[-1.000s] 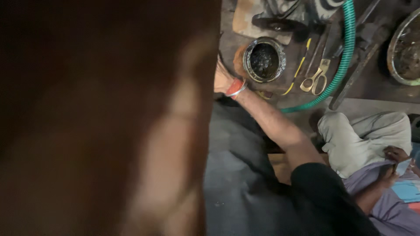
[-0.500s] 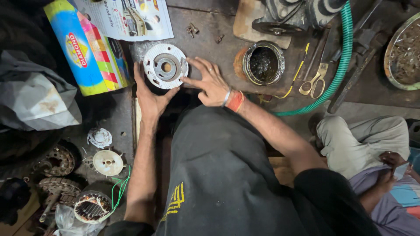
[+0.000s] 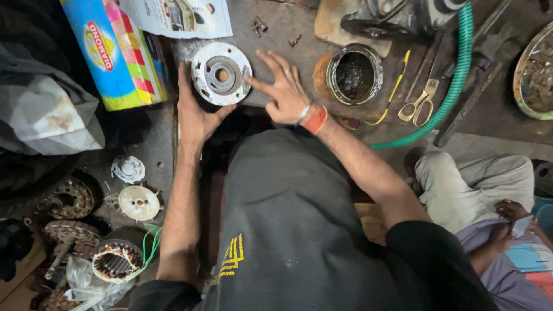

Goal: The person uses a knife to scrape residue from a circular metal part, then applies a dark substance from a container onto the part using their finger. The person handles the part and container on a cluttered workbench.

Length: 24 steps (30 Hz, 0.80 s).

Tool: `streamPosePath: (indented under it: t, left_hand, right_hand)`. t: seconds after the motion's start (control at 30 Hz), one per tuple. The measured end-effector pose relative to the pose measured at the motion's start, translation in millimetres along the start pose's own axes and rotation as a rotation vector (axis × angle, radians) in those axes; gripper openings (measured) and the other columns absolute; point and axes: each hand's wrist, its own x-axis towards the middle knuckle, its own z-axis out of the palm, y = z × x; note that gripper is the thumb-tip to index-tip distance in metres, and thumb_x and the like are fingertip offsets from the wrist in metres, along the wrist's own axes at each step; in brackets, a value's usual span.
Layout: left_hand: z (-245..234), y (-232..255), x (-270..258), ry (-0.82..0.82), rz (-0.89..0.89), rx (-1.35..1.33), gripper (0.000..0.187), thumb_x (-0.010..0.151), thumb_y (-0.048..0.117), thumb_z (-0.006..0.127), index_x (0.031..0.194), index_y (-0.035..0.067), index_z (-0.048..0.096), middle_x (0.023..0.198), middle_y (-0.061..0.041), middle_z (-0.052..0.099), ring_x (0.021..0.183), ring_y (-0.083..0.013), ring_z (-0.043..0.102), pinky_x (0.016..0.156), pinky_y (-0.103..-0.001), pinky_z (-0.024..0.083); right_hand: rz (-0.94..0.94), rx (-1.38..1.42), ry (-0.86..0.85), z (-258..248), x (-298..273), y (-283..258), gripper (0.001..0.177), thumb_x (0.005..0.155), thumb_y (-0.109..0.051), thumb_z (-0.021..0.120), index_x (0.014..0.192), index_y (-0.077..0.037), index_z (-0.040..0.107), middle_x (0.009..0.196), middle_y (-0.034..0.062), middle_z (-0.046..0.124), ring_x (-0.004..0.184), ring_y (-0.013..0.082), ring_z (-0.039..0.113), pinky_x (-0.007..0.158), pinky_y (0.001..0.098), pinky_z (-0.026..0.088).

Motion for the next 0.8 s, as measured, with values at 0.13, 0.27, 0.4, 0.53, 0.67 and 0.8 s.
streamPosePath:
  t: [0.13, 0.27, 0.4, 0.53, 0.67, 0.8]
  left_hand:
    - [-8.6, -6.7, 8.2, -0.094, 0.023, 0.065, 0.130, 0.068, 0.020, 0.105, 0.163, -0.002, 0.019, 0.164, -0.028, 0.039, 0.153, -0.0400, 0.041, 0.128, -0.043, 0.036]
    - [-19.8, -9.5, 34.2, -0.288, 0.045, 0.092, 0.138, 0.065, 0.020, 0.102, 0.167, -0.003, 0.012, 0.166, -0.030, 0.032, 0.156, -0.0433, 0.033, 0.132, -0.044, 0.030]
    - [-28.6, -10.7, 44.0, -0.414, 0.080, 0.098, 0.155, 0.052, 0.037, 0.106, 0.162, -0.009, 0.007, 0.165, -0.035, 0.024, 0.155, -0.0463, 0.025, 0.128, -0.044, 0.026]
    - [-27.2, -2.9, 50.7, -0.400, 0.209, 0.035, 0.155, 0.058, 0.046, 0.107, 0.162, -0.011, 0.008, 0.168, -0.035, 0.023, 0.160, -0.0431, 0.025, 0.132, -0.044, 0.025]
    - [-23.6, 2.5, 58.9, -0.426, 0.108, -0.093, 0.147, 0.064, 0.047, 0.101, 0.163, -0.011, 0.010, 0.162, -0.031, 0.041, 0.155, -0.0364, 0.043, 0.130, -0.041, 0.033]
    - [-23.0, 2.1, 59.2, -0.394, 0.149, -0.136, 0.131, 0.077, 0.039, 0.098, 0.164, -0.011, 0.015, 0.162, -0.032, 0.044, 0.154, -0.0363, 0.046, 0.130, -0.041, 0.035]
  right_hand:
    - [-0.032, 0.003, -0.017, 1.0, -3.0, -8.6, 0.076, 0.071, -0.018, 0.061, 0.146, -0.030, 0.062, 0.168, 0.0188, 0.024, 0.154, 0.0460, 0.023, 0.122, 0.0648, 0.023]
    - [0.043, 0.038, -0.034, -1.4, -7.5, -13.1, 0.082, 0.067, -0.017, 0.060, 0.148, -0.029, 0.062, 0.166, 0.0195, 0.026, 0.152, 0.0433, 0.026, 0.120, 0.0664, 0.022]
    - [0.043, -0.006, 0.038, 4.0, -3.5, -5.8, 0.080, 0.076, -0.015, 0.060, 0.156, -0.026, 0.058, 0.171, 0.0216, 0.022, 0.157, 0.0457, 0.022, 0.126, 0.0644, 0.023]
    - [-0.042, -0.019, 0.025, 7.3, -7.5, -6.7, 0.075, 0.071, -0.017, 0.062, 0.145, -0.030, 0.061, 0.167, 0.0187, 0.026, 0.154, 0.0434, 0.025, 0.124, 0.0625, 0.024]
    - [0.076, 0.051, 0.047, 4.8, -9.4, -3.0, 0.081, 0.072, -0.015, 0.060, 0.153, -0.024, 0.060, 0.168, 0.0226, 0.025, 0.155, 0.0460, 0.023, 0.124, 0.0637, 0.023]
    - [0.018, -0.070, 0.046, 5.9, -9.7, -7.6, 0.075, 0.076, -0.017, 0.062, 0.150, -0.025, 0.061, 0.169, 0.0207, 0.024, 0.156, 0.0454, 0.024, 0.124, 0.0632, 0.024]
